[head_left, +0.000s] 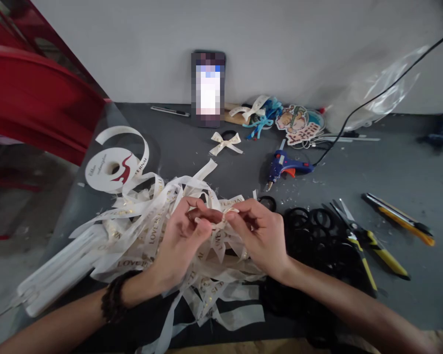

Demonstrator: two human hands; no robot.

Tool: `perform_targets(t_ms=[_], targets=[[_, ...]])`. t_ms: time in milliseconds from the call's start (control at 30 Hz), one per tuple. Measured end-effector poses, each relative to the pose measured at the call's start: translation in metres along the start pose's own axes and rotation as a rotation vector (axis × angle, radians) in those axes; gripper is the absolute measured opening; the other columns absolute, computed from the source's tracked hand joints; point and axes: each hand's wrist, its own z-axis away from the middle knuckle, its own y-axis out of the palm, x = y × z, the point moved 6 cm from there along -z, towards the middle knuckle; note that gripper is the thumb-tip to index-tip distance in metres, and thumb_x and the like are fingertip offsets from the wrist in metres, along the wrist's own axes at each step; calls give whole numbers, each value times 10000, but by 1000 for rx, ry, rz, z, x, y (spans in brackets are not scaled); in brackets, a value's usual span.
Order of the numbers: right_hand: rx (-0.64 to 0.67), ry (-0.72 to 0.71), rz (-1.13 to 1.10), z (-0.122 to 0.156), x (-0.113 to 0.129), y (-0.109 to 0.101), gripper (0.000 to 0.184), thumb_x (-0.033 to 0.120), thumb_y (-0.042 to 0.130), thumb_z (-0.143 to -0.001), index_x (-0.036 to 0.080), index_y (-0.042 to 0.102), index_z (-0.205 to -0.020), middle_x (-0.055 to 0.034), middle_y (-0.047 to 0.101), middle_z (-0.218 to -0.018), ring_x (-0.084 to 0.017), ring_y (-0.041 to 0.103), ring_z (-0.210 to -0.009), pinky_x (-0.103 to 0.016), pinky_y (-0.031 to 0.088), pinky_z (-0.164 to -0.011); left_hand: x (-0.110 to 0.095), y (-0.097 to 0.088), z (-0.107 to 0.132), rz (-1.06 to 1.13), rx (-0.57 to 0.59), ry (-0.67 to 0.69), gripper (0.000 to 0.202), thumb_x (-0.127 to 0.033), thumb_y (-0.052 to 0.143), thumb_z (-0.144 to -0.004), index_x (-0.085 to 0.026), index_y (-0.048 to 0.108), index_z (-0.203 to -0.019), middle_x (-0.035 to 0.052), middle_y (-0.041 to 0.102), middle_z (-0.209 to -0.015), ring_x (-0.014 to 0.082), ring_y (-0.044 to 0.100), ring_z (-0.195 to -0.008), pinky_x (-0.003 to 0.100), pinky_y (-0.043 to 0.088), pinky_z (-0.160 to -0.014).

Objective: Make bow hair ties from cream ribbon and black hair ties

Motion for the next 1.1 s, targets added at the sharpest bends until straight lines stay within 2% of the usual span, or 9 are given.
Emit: perform_targets(t_ms=[67,100,200,300,467,700,867,1000,1100], targets=[[22,-41,37,1,2,3,173,395,729,-981,235,753,-921,2,760,-768,-115,640,-604,-243,507,-554,-2,2,-1,-117,30,-23,336,-360,877,-872,-241,681,-1118,40,785,-1039,171,738,-937,248,581,-803],[33,-63,53,2,4,4,160,385,732,-979,239,758,-921,-1,775,-793,-118,655,-616,-246,522,-567,-3,3,-1,-184,43,-38,304,-334,892,-851,-227,719,-1078,37,787,-996,165,737,-894,237,578,-769],[68,-98,95,1,8,4,142,362,726,-983,243,754,-912,7,770,-779,-118,653,-610,-252,524,-570,-8,6,-4,-305,73,-75,143,-338,838,-896,-204,788,-901,25,774,-830,136,701,-739,222,541,-670],[117,-61,79,-2,7,4,155,357,696,-1002,236,729,-911,20,739,-734,-108,622,-588,-248,491,-551,-9,7,-7,-310,97,-115,155,-353,827,-900,-207,808,-852,21,765,-771,123,659,-672,220,498,-619],[173,64,-25,-6,-2,5,240,422,655,-1026,224,710,-903,8,721,-766,-127,626,-671,-273,479,-618,-3,6,-8,-252,83,-185,182,-361,848,-869,-197,801,-803,22,757,-754,118,634,-652,223,476,-614],[191,51,25,-8,-5,10,253,403,636,-1034,212,694,-879,27,662,-733,-108,555,-649,-259,432,-605,0,5,-6,-309,129,-262,177,-279,838,-839,-190,749,-714,-3,683,-666,96,533,-568,210,393,-534],[147,48,22,-7,-5,6,253,425,641,-1030,216,700,-900,22,670,-732,-109,551,-620,-260,427,-577,-1,6,-6,-227,127,-296,168,-319,825,-856,-195,766,-761,19,714,-736,126,604,-654,235,472,-625],[136,44,-72,-8,2,-3,328,503,540,-1073,242,682,-1214,6,696,-790,-133,598,-648,-279,444,-577,-5,1,-11,-145,91,-252,140,-308,856,-843,-204,777,-893,30,745,-858,153,671,-780,250,536,-722],[145,73,-150,-11,4,-6,419,533,607,-1032,243,590,-1335,-28,764,-929,-178,699,-800,-324,529,-699,-6,-5,-15,-92,34,-186,316,-253,899,-800,-227,759,-1082,55,771,-1049,192,722,-961,287,591,-851]])
